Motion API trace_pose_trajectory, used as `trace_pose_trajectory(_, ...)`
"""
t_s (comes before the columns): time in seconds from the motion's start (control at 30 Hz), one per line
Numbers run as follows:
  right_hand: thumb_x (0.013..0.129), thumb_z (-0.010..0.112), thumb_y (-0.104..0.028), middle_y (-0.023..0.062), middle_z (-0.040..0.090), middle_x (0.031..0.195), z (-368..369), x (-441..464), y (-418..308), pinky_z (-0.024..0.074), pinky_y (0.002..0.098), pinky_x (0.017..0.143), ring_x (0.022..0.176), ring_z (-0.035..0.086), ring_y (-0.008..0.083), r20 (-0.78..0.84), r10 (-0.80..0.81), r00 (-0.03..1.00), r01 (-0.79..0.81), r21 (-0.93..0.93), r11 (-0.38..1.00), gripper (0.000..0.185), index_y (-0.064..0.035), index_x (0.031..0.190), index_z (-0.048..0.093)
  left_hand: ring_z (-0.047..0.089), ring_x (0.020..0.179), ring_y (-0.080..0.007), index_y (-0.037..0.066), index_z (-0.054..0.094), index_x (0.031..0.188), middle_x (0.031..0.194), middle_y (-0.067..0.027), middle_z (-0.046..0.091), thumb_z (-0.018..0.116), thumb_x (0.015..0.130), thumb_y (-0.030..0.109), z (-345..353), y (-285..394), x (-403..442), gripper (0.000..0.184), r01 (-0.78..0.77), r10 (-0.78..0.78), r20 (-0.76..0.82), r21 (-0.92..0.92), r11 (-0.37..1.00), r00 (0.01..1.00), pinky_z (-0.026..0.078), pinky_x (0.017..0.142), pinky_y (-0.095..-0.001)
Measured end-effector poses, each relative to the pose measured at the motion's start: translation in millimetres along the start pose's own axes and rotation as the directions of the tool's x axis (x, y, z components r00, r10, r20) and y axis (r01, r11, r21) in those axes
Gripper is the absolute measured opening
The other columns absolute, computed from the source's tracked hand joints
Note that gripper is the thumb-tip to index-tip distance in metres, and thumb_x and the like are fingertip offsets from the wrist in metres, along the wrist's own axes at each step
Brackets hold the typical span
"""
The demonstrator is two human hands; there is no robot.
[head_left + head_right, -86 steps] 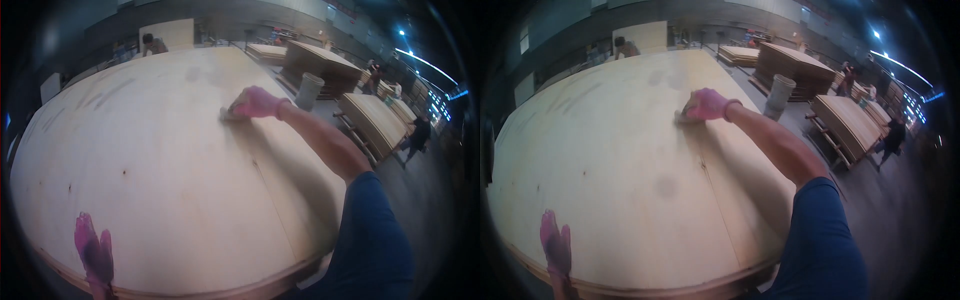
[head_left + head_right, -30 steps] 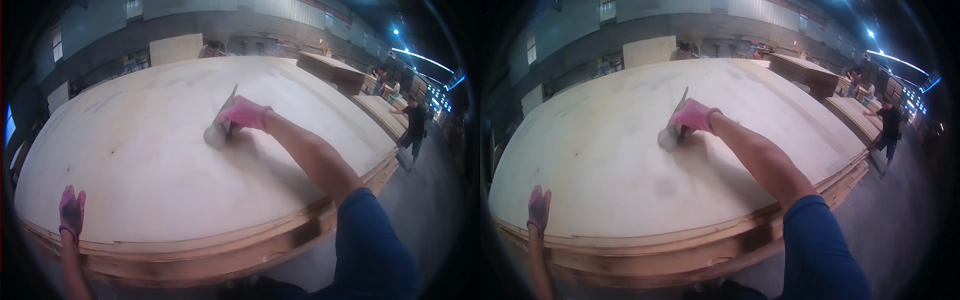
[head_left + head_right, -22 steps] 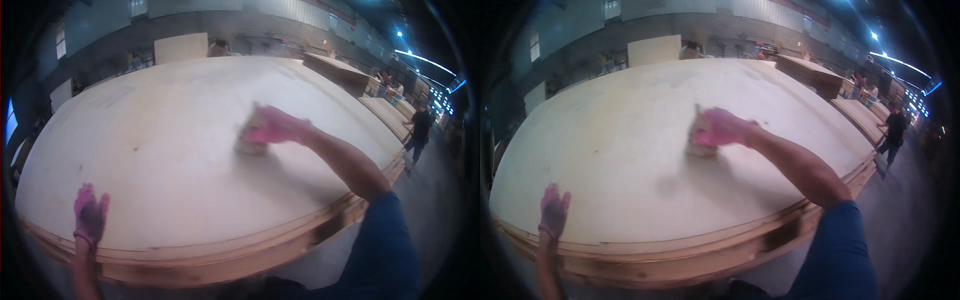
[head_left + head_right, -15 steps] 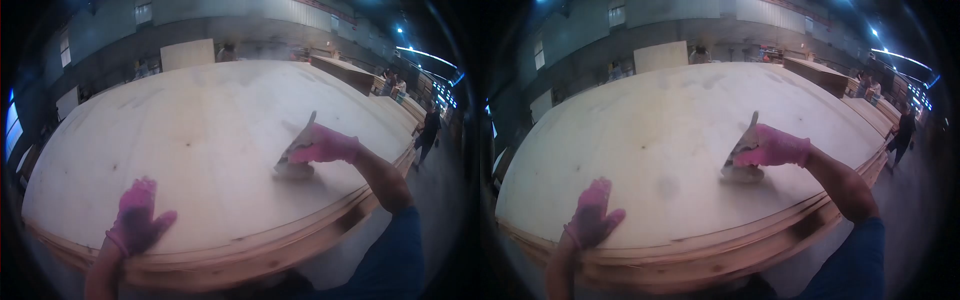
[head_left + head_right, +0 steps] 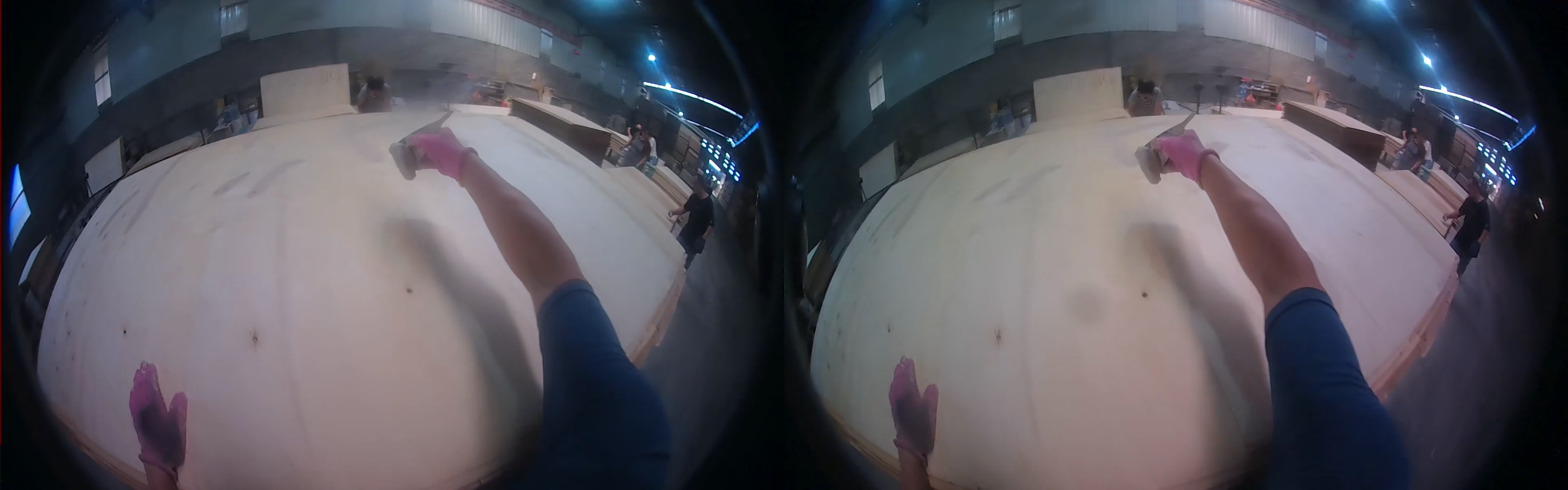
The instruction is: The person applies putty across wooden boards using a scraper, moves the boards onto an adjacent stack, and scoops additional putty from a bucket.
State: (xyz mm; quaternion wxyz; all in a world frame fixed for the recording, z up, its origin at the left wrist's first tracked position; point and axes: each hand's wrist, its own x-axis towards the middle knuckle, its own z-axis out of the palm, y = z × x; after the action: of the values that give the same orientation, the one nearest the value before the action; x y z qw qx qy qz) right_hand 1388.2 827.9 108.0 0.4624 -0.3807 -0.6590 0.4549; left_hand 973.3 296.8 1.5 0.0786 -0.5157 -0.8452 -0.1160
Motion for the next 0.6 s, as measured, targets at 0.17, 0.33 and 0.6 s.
trace_pose_trajectory(0.17,0.078,0.076,-0.03,0.017,0.073,0.102,-24.7,131.5,120.8,0.0575,0.0431,0.079,0.095,0.071,0.0306,0.255,-0.085,0.963,0.268,-0.893,0.362,0.035,-0.0039,0.101,0.075,0.027,0.149,-0.032,-0.007,0.029,0.151,0.158,-0.0222,0.03,0.059,0.087,-0.004,14.0,3.6,4.3,0.07,0.106,-0.123,-0.02,-0.387,0.916,0.992,0.02,0.124,-0.0407)
trace_pose_trajectory(0.33,0.076,0.072,-0.034,0.0177,0.073,0.104,56.5,85.0,31.5,0.0542,0.041,0.084,0.096,0.07,0.0339,0.374,0.142,0.916,0.348,-0.92,0.18,0.038,-0.0039,0.099,0.075,0.023,0.151,-0.0302,-0.007,0.025,0.153,0.16,-0.0205,0.027,0.059,0.085,-0.005,13.0,-12.3,8.3,0.076,0.116,-0.112,0.03,-0.325,0.939,0.993,0.016,0.125,-0.0395)
trace_pose_trajectory(0.6,0.084,0.069,-0.025,0.0168,0.072,0.102,12.8,-97.6,4.9,0.0537,0.0408,0.082,0.091,0.069,0.0342,0.636,-0.066,0.769,0.617,-0.71,0.34,0.029,-0.0084,0.107,0.075,0.028,0.148,-0.0364,-0.008,0.032,0.151,0.156,-0.0246,0.033,0.059,0.094,0.014,10.1,-14.0,8.4,0.066,-0.004,0.004,-0.018,-0.032,0.999,1.0,0.021,0.122,-0.0423)
